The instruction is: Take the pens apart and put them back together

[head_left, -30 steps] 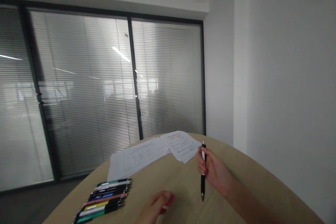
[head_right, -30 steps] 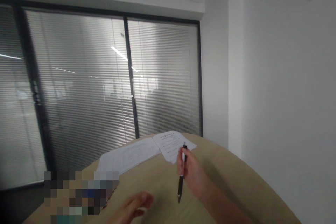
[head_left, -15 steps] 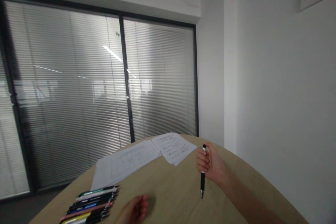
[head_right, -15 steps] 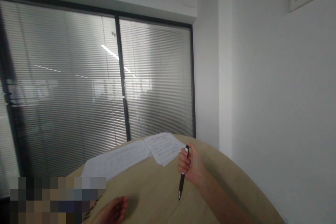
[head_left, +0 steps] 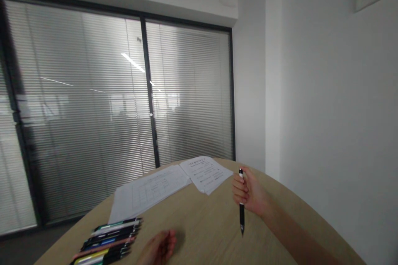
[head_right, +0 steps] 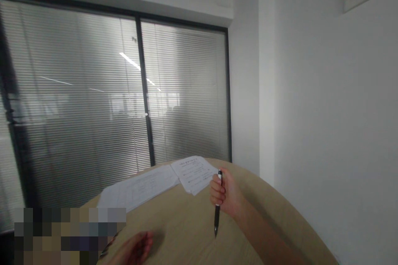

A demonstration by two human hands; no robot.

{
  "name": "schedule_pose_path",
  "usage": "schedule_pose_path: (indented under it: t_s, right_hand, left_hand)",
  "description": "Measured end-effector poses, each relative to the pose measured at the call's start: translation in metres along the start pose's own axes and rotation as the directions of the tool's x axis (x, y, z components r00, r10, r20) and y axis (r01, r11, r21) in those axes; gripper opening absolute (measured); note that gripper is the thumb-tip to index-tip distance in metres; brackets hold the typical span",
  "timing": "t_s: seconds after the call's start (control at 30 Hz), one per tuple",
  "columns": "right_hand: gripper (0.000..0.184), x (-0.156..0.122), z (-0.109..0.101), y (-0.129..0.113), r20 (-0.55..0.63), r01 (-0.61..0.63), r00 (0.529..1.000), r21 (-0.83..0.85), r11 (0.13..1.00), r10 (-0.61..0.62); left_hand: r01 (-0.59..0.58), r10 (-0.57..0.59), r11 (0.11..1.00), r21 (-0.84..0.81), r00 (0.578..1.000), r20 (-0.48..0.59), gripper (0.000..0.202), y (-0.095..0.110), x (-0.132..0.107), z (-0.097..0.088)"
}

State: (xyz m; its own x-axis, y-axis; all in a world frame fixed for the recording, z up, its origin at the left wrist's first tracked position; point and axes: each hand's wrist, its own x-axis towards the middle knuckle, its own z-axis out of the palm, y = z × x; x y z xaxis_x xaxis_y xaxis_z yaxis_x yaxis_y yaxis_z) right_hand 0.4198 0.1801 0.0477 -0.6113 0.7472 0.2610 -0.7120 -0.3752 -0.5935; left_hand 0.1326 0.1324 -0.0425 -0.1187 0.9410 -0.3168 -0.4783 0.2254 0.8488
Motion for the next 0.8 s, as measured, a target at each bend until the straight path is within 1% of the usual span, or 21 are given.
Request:
schedule_pose_path:
  t_s: [0.1,0.2,0.4,0.53,0.73,0.8]
  right_hand:
    - [0.039,0.001,-0.002,0.001,0.008,0.016,1.000,0.001,1.000,-0.016]
    - [0.039,0.000,-0.001,0.001,0.009,0.023,1.000,-0.009,1.000,-0.023]
    - [0.051,0.001,0.006,0.002,0.008,-0.042,0.999,-0.029,0.999,0.042]
    - [0.052,0.001,0.006,0.002,0.032,-0.052,0.998,-0.040,0.998,0.053]
    - [0.048,0.001,0.002,0.002,0.058,-0.073,0.995,-0.049,0.996,0.076]
    - [0.047,0.001,0.001,0.002,0.069,-0.071,0.995,-0.043,0.997,0.074]
  left_hand:
    - [0.007,-0.007,1.000,0.005,1.000,-0.014,0.016,0.001,-0.003,0.003]
    - [0.024,-0.024,1.000,0.011,1.000,0.004,0.018,0.001,-0.003,0.003]
    - [0.012,-0.012,1.000,-0.004,1.000,0.029,0.016,-0.003,0.006,-0.007]
    - [0.019,-0.019,1.000,-0.014,0.999,0.032,0.017,-0.005,0.010,-0.008]
    - [0.001,-0.001,1.000,0.002,0.998,0.061,0.016,-0.003,0.002,-0.003]
    - [-0.001,0.001,1.000,-0.002,0.999,0.055,0.017,-0.002,0.000,-0.002]
